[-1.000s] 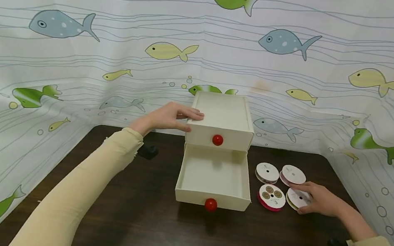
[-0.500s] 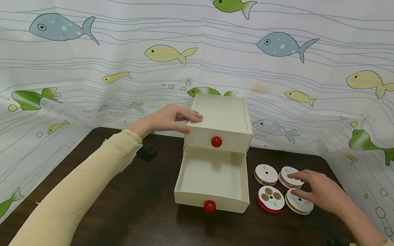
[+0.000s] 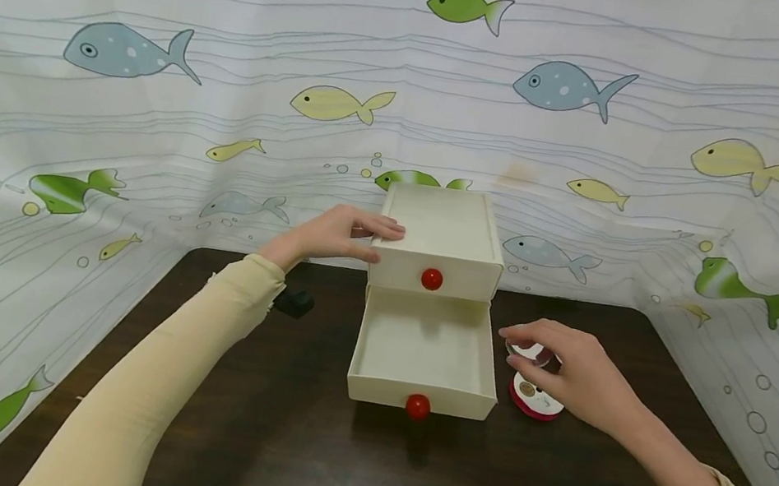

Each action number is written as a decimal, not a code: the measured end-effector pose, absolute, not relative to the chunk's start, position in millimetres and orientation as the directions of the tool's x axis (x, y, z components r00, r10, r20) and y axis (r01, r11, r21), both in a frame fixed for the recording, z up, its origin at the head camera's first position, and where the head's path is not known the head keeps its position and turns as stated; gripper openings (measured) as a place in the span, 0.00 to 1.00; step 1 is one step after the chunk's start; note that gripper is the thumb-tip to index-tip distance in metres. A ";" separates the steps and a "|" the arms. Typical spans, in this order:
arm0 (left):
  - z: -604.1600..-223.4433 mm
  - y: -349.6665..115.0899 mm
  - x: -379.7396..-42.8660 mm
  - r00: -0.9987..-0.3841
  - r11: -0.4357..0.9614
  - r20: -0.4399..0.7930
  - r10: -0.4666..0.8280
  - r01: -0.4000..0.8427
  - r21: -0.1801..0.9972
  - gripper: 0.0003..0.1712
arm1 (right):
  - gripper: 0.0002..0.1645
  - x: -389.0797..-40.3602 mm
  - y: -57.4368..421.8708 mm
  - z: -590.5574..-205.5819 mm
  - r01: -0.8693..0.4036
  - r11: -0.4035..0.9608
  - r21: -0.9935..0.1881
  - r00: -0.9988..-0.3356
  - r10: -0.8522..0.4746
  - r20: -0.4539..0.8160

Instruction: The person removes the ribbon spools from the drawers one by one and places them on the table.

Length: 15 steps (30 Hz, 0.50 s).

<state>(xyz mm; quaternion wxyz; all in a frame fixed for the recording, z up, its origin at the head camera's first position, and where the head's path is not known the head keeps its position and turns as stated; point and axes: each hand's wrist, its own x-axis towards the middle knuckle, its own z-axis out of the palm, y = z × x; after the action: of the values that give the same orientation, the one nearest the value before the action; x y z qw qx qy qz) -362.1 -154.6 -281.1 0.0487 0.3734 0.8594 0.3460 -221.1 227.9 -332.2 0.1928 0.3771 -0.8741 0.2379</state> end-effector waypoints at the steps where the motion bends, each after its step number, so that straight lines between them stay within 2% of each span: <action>1: -280.6 -154.2 -362.3 -0.716 0.481 0.176 0.676 0.609 0.631 0.27 | 0.25 -219.5 222.2 -331.0 -0.765 0.580 -0.278 -0.626 -0.572 0.530; 5: -280.7 -154.2 -362.8 -0.719 0.484 0.175 0.673 0.607 0.631 0.26 | 0.27 -210.5 202.2 -329.7 -0.816 0.501 -0.287 -0.566 -0.594 0.572; 11: -284.2 -153.9 -364.1 -0.722 0.480 0.182 0.667 0.604 0.636 0.26 | 0.27 -194.2 180.0 -338.9 -0.841 0.385 -0.381 -0.540 -0.642 0.543; 15: -283.3 -151.9 -361.9 -0.732 0.488 0.176 0.658 0.592 0.641 0.27 | 0.26 -188.4 169.1 -351.1 -0.878 0.272 -0.394 -0.464 -0.685 0.561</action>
<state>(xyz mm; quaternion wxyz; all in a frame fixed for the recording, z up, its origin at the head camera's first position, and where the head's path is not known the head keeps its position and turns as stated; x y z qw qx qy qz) -361.9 -151.9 -283.3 0.0464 0.3629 0.8613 0.3526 -188.4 169.1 -351.1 0.1416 0.4980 -0.7848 0.3406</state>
